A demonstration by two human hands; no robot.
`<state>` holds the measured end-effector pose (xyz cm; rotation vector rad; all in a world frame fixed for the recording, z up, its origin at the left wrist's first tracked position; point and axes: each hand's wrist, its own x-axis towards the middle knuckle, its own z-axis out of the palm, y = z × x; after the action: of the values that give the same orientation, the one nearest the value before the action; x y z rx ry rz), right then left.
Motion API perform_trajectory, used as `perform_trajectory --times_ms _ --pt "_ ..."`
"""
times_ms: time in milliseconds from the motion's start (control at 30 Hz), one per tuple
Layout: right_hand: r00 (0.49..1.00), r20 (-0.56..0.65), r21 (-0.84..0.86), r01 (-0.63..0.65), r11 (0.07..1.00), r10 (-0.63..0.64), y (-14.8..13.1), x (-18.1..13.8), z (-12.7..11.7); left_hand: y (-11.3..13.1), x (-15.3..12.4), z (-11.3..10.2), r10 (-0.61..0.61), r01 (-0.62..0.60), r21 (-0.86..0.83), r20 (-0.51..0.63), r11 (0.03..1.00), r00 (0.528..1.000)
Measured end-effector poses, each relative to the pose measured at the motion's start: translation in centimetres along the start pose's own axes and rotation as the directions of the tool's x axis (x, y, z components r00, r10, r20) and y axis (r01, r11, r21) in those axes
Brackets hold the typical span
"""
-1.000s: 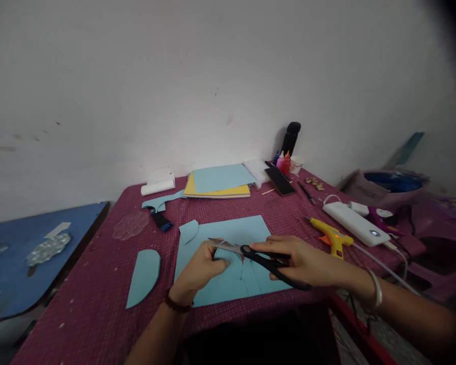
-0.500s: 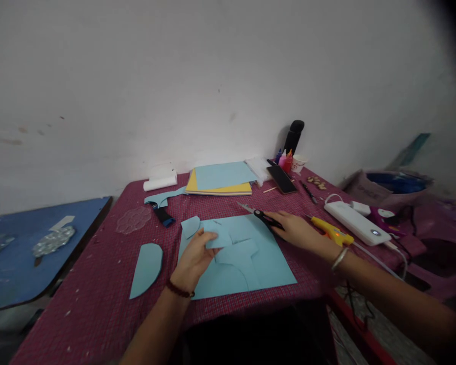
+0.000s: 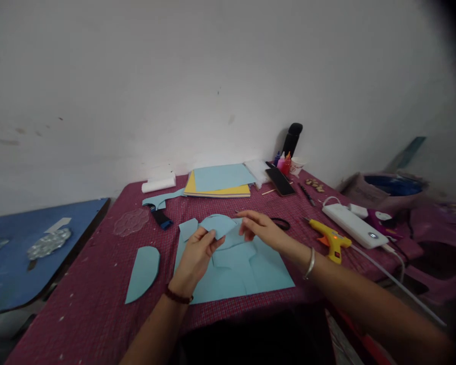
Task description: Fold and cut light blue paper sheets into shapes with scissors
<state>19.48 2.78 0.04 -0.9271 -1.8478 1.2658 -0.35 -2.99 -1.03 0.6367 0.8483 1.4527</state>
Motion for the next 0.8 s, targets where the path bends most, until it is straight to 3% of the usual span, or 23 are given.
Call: perform_trajectory --times_ms 67,133,300,500,800 --pt "0.99 0.099 0.265 -0.122 0.957 0.099 -0.1 1.3 1.7 -0.1 -0.1 0.4 0.062 -0.063 0.039 0.011 0.997 0.998" --pt "0.981 0.145 0.406 -0.175 0.897 0.126 0.3 2.6 2.9 0.0 -0.1 0.6 0.109 -0.11 0.072 0.023 0.991 0.994" --pt "0.995 0.071 0.492 -0.092 0.866 0.066 1.6 4.9 4.3 0.5 0.3 0.0 0.13 -0.126 -0.041 0.126 0.991 0.983" --pt "0.996 0.072 0.533 -0.08 0.842 0.05 2.1 3.8 4.1 0.0 1.0 -1.0 0.098 -0.095 -0.155 0.008 0.983 0.995" --pt "0.999 0.035 0.546 -0.04 0.837 0.026 1.8 3.1 4.4 -0.8 1.1 -0.9 0.116 -0.115 -0.082 0.006 0.99 0.993"
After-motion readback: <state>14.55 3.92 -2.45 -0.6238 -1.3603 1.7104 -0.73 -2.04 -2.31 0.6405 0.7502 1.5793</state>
